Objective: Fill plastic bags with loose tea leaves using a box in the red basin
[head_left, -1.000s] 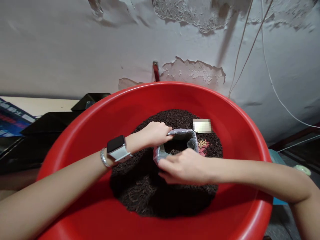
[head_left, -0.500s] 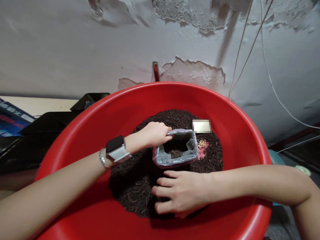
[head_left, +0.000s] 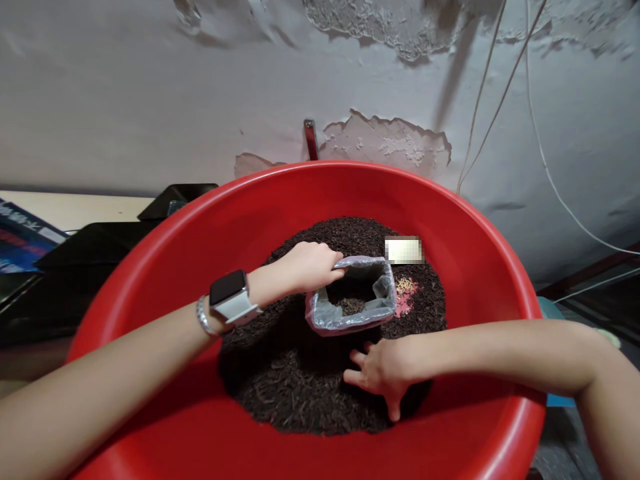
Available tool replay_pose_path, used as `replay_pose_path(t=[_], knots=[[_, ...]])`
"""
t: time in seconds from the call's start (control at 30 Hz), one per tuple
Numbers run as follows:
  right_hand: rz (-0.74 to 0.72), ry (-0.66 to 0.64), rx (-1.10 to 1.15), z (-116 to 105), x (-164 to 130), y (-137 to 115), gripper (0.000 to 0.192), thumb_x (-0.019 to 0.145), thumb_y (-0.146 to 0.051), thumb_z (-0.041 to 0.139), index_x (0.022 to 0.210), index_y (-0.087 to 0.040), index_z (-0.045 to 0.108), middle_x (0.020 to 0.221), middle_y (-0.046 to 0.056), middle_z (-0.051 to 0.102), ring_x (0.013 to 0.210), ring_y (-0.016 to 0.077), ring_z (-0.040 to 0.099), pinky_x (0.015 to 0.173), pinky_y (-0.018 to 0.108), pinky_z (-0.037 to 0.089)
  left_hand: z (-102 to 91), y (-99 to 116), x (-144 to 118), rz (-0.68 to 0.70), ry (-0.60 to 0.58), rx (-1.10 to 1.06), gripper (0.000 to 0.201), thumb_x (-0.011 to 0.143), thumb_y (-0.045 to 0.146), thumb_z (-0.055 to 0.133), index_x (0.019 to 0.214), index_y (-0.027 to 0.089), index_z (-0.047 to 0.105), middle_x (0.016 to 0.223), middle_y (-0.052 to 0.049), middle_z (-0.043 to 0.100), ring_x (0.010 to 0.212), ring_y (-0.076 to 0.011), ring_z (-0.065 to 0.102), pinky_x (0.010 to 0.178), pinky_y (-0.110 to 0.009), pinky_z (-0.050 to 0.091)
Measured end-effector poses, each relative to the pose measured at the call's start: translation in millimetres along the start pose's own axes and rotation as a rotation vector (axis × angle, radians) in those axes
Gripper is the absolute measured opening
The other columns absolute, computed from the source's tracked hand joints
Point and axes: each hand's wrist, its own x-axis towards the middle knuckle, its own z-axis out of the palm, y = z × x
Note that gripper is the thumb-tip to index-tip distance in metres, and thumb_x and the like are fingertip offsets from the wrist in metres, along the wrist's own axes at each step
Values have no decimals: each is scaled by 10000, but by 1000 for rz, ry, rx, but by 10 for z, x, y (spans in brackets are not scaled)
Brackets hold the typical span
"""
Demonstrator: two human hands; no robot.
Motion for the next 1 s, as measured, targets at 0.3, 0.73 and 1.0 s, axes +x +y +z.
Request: replay_pose_path(t=[0.3,0.73,1.0], knots=[[-88,157,-87,-86,-115,-60,554,753,-386,634,1207,-100,496,915,146,664,826,270,655,536,310,466,25,-27,2,35,29,-17,385,850,387,313,947,175,619,917,-131,676,802,-271,644,675,-354,476],[-38,848,-181,-351,-447,-179,303,882,-411,389,992,-144,481,767,36,616,540,136,567,404,249,295,-8,-3,-22,39,46,-21,371,850,380,322,927,173,620,900,-127,678,801,-281,646,658,-360,482],[223,1084,-94,-488,-515,49,309,926,-403,299,979,-142,455,899,78,568,720,139,563,493,229,346,1,3,13,-10,10,-26,403,849,424,321,926,177,629,885,-140,677,829,-297,642,671,-370,479]])
